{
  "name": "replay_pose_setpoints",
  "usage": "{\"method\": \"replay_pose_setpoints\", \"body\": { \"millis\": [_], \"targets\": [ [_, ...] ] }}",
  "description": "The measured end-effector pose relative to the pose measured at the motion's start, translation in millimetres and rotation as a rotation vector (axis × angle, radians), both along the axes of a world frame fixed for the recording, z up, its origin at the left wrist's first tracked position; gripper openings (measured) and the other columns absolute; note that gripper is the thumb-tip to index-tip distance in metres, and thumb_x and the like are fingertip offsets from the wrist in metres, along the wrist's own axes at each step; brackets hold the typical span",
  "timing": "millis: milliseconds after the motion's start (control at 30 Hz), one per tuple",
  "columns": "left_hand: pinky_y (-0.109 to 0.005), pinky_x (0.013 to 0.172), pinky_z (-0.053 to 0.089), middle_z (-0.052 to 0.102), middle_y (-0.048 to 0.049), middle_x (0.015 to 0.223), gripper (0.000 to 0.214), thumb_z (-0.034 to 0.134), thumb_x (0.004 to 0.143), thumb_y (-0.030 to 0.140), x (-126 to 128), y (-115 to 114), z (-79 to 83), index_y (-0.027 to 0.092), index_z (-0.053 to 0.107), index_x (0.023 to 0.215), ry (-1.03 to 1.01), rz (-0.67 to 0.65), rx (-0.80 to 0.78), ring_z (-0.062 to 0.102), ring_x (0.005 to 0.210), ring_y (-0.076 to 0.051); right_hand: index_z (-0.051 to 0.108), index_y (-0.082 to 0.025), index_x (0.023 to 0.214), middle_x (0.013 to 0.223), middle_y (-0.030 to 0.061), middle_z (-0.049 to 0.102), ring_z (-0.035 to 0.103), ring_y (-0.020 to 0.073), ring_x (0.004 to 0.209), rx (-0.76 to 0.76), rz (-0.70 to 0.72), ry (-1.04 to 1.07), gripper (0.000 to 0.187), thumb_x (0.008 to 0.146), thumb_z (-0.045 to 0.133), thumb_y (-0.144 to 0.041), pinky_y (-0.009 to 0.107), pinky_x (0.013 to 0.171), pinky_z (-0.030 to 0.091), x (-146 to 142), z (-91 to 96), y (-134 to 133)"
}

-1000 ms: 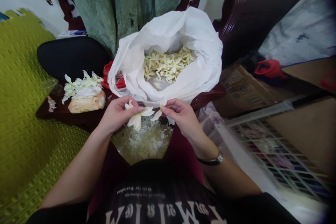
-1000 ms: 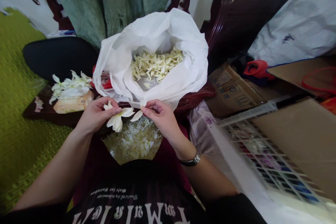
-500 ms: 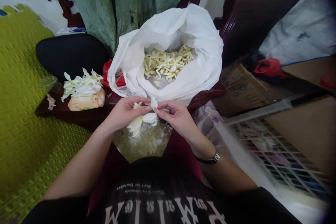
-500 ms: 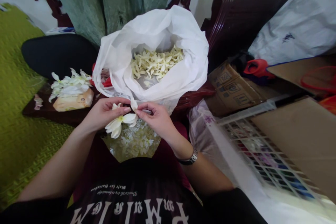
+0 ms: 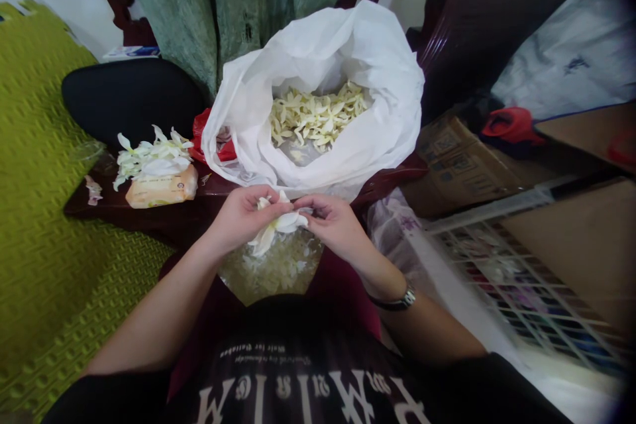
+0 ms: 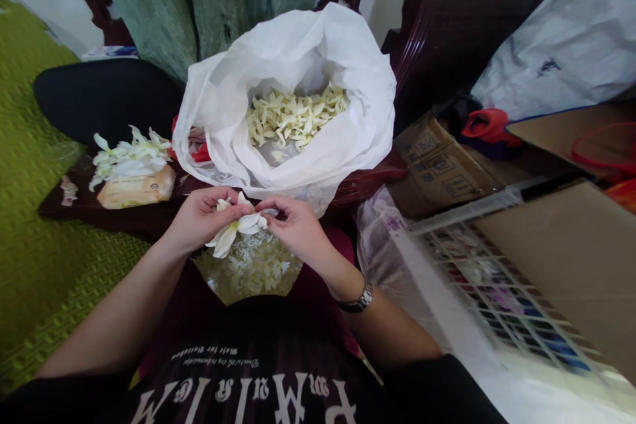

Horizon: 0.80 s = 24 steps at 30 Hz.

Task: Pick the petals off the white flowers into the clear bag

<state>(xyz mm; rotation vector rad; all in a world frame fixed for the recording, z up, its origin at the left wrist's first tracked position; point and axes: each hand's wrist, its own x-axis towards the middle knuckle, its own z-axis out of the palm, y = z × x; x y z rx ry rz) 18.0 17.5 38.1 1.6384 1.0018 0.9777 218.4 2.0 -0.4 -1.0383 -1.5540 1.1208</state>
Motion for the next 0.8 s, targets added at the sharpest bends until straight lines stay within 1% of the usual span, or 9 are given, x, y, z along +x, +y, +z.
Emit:
{"method": "replay_pose_setpoints", "body": {
  "millis": [133,267,367,433,500,567,633,700,800],
  "targets": [
    [-0.024,0.064,0.043,0.067,-0.0001,0.070,0.031,0.082,0.076,0.042,-1,0,0.3,0.016,0.068,0.071,0.066,0.028,0.037,0.055,0.067,-0.013,0.075,-0.019,0.088,0.082,0.0043,0.077,0.068,0.0177,0.072,0.010,-0.017,-0.064,0.022,0.083,0.073,-0.040,0.029,0.066,0.052,5,2.6,0],
    [-0.024,0.070,0.044,0.071,-0.0016,0.079,0.027,0.083,0.078,0.041,-9,4,4.5,0.016,0.073,0.081,0.111,0.048,0.042,0.059,0.074,-0.014,0.076,-0.020,0.086,0.078,0.0041,0.076,0.067,0.0187,0.068,0.014,-0.097,-0.222,0.021,0.086,0.070,-0.041,0.032,0.065,0.052,20,4.1,0],
    [-0.024,0.068,0.043,0.069,-0.0009,0.076,0.028,0.083,0.077,0.042,-16,7,10.5,0.016,0.072,0.079,0.097,0.057,0.056,0.057,0.071,-0.014,0.078,-0.022,0.097,0.099,0.0076,0.080,0.072,0.0252,0.092,0.070,-0.155,-0.256,0.023,0.084,0.074,-0.040,0.041,0.085,0.057,28,6.4,-4],
    [-0.023,0.065,0.042,0.065,0.0006,0.071,0.031,0.084,0.076,0.043,-17,8,14.2,0.016,0.069,0.075,0.072,0.051,0.063,0.054,0.067,-0.012,0.075,-0.025,0.112,0.118,0.0087,0.077,0.070,0.0271,0.111,0.094,-0.181,-0.171,0.031,0.086,0.074,-0.042,0.045,0.101,0.054,24,11.1,-10],
    [-0.023,0.063,0.040,0.062,0.0018,0.067,0.034,0.083,0.076,0.046,-15,8,16.0,0.016,0.067,0.072,0.056,0.049,0.070,0.051,0.064,-0.012,0.069,-0.027,0.124,0.125,0.0083,0.074,0.069,0.0256,0.116,0.038,-0.123,-0.019,0.041,0.088,0.072,-0.046,0.045,0.104,0.053,14,17.0,-15],
    [-0.023,0.061,0.039,0.060,0.0020,0.065,0.038,0.081,0.078,0.050,-10,8,15.0,0.016,0.065,0.071,0.044,0.047,0.078,0.050,0.063,-0.012,0.064,-0.028,0.131,0.121,0.0072,0.074,0.072,0.0230,0.105,-0.066,0.009,0.114,0.053,0.084,0.076,-0.048,0.041,0.096,0.057,0,21.1,-18],
    [-0.023,0.062,0.040,0.061,0.0015,0.066,0.038,0.078,0.080,0.051,-4,7,11.6,0.017,0.065,0.072,0.022,0.036,0.082,0.052,0.064,-0.012,0.063,-0.028,0.129,0.115,0.0052,0.075,0.072,0.0193,0.088,-0.155,0.101,0.188,0.057,0.078,0.082,-0.047,0.037,0.084,0.060,-15,21.1,-17],
    [-0.023,0.062,0.041,0.062,0.0014,0.067,0.038,0.076,0.082,0.052,-1,7,7.1,0.017,0.065,0.073,-0.015,0.033,0.075,0.052,0.064,-0.012,0.070,-0.026,0.115,0.102,0.0027,0.076,0.068,0.0160,0.075,-0.217,0.102,0.254,0.046,0.076,0.084,-0.045,0.034,0.076,0.058,-26,16.7,-12],
    [-0.022,0.061,0.040,0.060,0.0022,0.065,0.038,0.078,0.081,0.050,0,6,1.3,0.017,0.064,0.072,-0.050,0.052,0.044,0.050,0.061,-0.011,0.074,-0.023,0.090,0.080,-0.0007,0.073,0.063,0.0143,0.068,-0.260,0.038,0.335,0.029,0.074,0.084,-0.045,0.031,0.072,0.054,-32,6.8,-5]
  ]
}}
